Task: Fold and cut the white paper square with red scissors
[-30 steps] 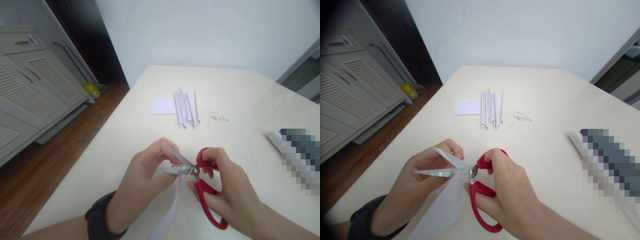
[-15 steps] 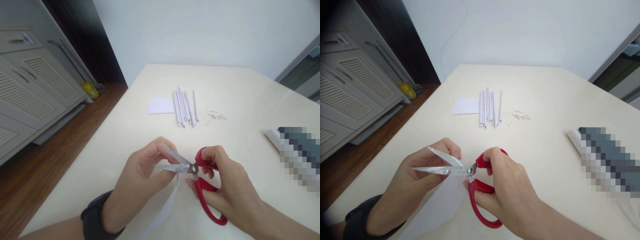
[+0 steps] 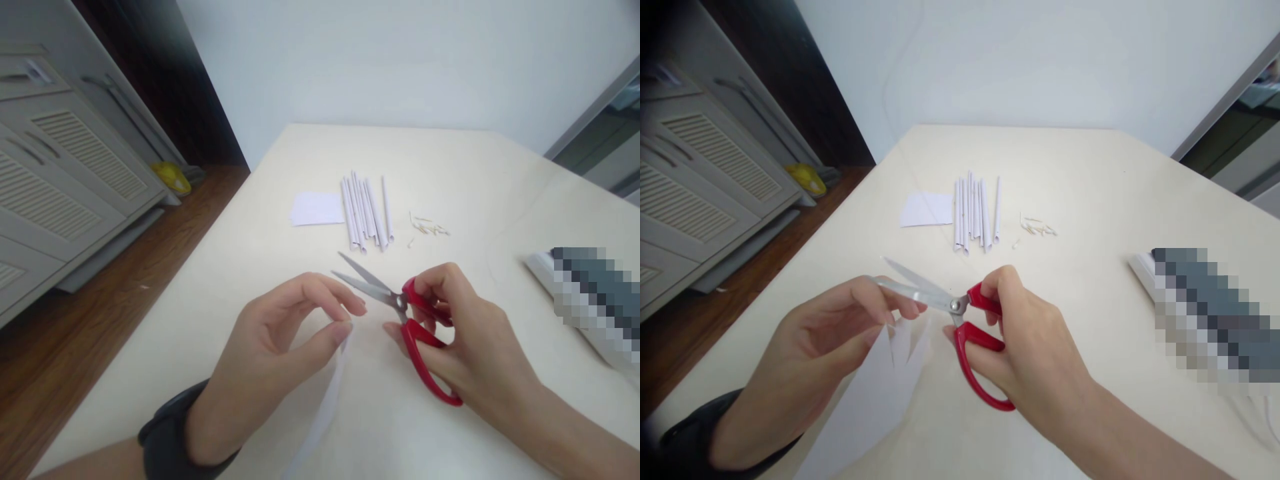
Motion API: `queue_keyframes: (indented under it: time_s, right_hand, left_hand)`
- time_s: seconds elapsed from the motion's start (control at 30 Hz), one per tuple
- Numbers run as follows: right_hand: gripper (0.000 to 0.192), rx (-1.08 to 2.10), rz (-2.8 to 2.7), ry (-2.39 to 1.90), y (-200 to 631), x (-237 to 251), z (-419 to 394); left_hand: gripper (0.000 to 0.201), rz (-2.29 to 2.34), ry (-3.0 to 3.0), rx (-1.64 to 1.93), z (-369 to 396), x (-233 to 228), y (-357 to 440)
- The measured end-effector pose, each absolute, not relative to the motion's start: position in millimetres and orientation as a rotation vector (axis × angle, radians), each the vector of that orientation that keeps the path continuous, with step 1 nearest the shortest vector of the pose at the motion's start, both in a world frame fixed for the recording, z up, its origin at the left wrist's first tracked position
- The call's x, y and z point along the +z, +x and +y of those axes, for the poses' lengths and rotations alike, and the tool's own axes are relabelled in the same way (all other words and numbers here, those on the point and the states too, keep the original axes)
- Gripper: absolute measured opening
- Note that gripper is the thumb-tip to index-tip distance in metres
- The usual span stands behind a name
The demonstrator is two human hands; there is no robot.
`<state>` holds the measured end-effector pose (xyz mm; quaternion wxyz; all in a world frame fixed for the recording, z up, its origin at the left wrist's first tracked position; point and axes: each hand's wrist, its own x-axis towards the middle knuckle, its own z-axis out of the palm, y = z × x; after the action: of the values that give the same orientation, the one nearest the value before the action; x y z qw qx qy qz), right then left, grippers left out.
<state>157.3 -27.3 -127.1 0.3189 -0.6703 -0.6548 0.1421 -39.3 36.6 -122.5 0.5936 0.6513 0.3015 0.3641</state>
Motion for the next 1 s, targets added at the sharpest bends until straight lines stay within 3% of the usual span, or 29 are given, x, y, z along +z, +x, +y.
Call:
queue_keyframes:
  time_s: [0.3,0.7,1.0]
  right_hand:
    - [0.018,0.36,-1.75,-1.935,184,-133,-7]
    - [0.019,0.589,-1.836,-1.967,199,-138,-3]
    - [0.022,0.513,-1.96,-1.854,197,-142,-3]
  left_hand:
    - [0.007,0.793,1.547,0.606,40,-123,-38]
    - [0.014,0.856,1.37,0.467,40,-125,-28]
    - [0.013,0.887,1.439,0.476,40,-130,-28]
